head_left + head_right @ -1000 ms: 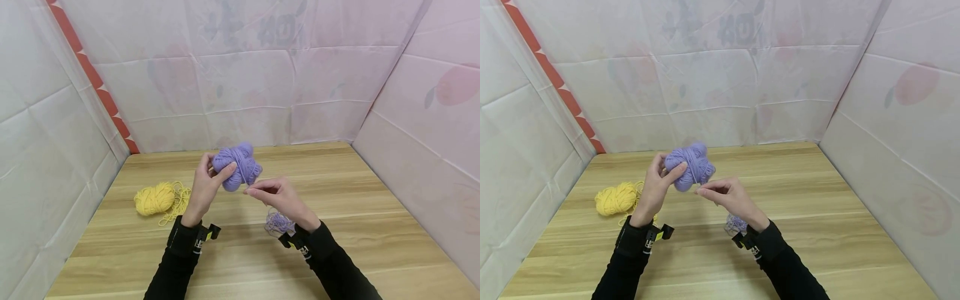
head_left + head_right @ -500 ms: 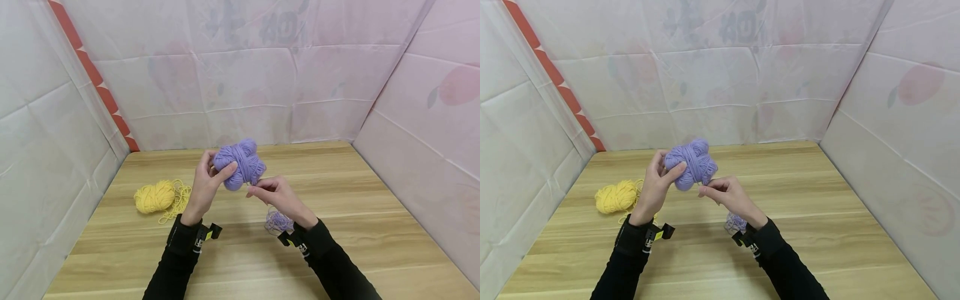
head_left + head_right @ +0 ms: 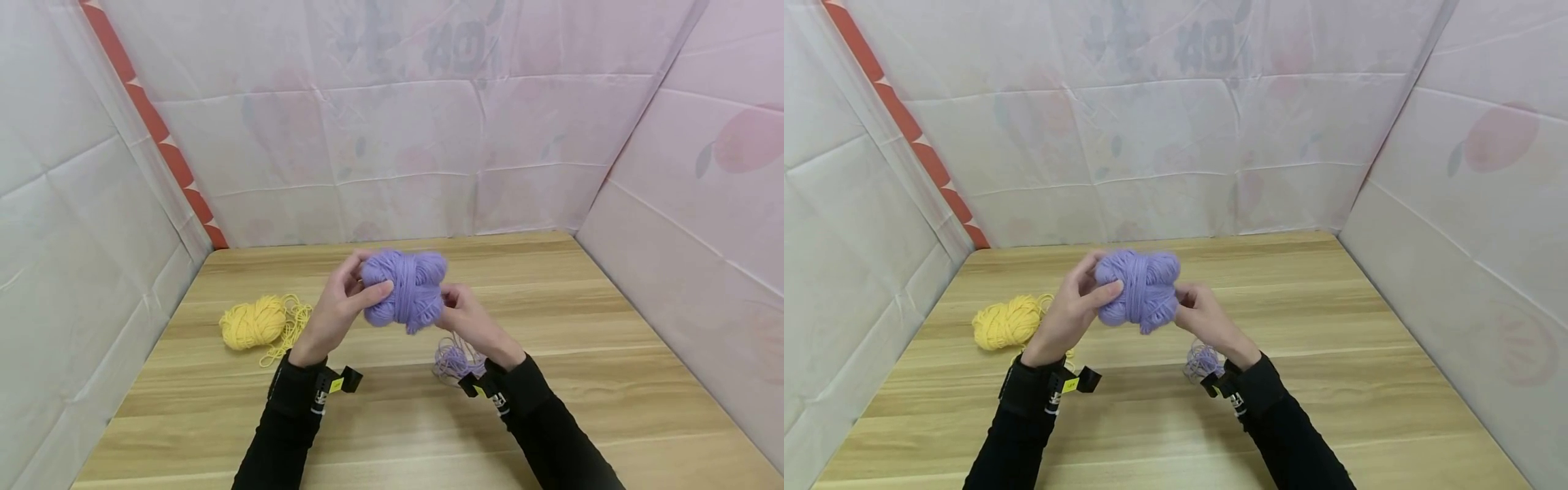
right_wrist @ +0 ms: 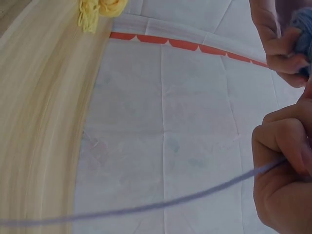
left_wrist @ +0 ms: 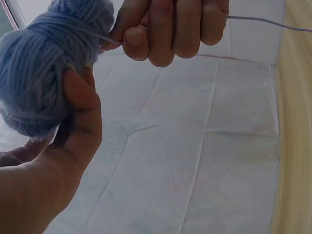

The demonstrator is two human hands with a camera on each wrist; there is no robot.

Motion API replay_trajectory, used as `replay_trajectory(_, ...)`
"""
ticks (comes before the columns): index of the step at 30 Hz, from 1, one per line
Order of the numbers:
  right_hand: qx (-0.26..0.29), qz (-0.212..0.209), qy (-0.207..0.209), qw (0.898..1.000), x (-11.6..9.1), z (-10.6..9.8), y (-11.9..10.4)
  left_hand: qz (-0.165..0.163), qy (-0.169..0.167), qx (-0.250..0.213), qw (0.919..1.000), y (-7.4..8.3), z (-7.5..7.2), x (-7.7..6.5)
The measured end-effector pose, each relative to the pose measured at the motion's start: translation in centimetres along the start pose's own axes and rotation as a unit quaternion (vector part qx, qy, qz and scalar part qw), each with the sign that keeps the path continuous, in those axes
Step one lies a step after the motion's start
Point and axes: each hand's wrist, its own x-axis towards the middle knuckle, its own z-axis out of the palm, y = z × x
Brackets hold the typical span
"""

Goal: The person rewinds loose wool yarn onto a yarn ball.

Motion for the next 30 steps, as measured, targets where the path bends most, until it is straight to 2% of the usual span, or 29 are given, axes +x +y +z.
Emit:
replay_trajectory(5, 0.013, 0.014, 0.029, 0.999, -0.11, -0.38, -0.13, -0.023, -0.04, 0.044, 0.9979, 0.12, -0.01, -0.1)
replay_trajectory(11, 0.051, 0.01, 0.04, 0.998, -0.03, -0.68, -0.23, -0.026, -0.073, 0.062, 0.9951, 0.04, 0.03, -0.1)
replay_trajectory(15, 0.056, 0.018, 0.052, 0.997, -0.05, -0.8, -0.41, -0.03, -0.093, 0.079, 0.9921, 0.09, 0.08, -0.18)
replay_trajectory(20, 0.067, 0.02, 0.066, 0.995, -0.08, -0.83, -0.66, -0.035, -0.107, 0.096, 0.9891, 0.12, 0.1, -0.23)
replay_trajectory(25, 0.101, 0.018, 0.071, 0.992, -0.15, -0.81, -0.84, -0.039, -0.111, 0.1, 0.988, 0.08, 0.09, -0.11)
replay_trajectory(30, 0.108, 0.008, 0.074, 0.991, -0.22, -0.83, -0.99, -0.042, -0.113, 0.103, 0.9873, 0.02, 0.05, 0.0)
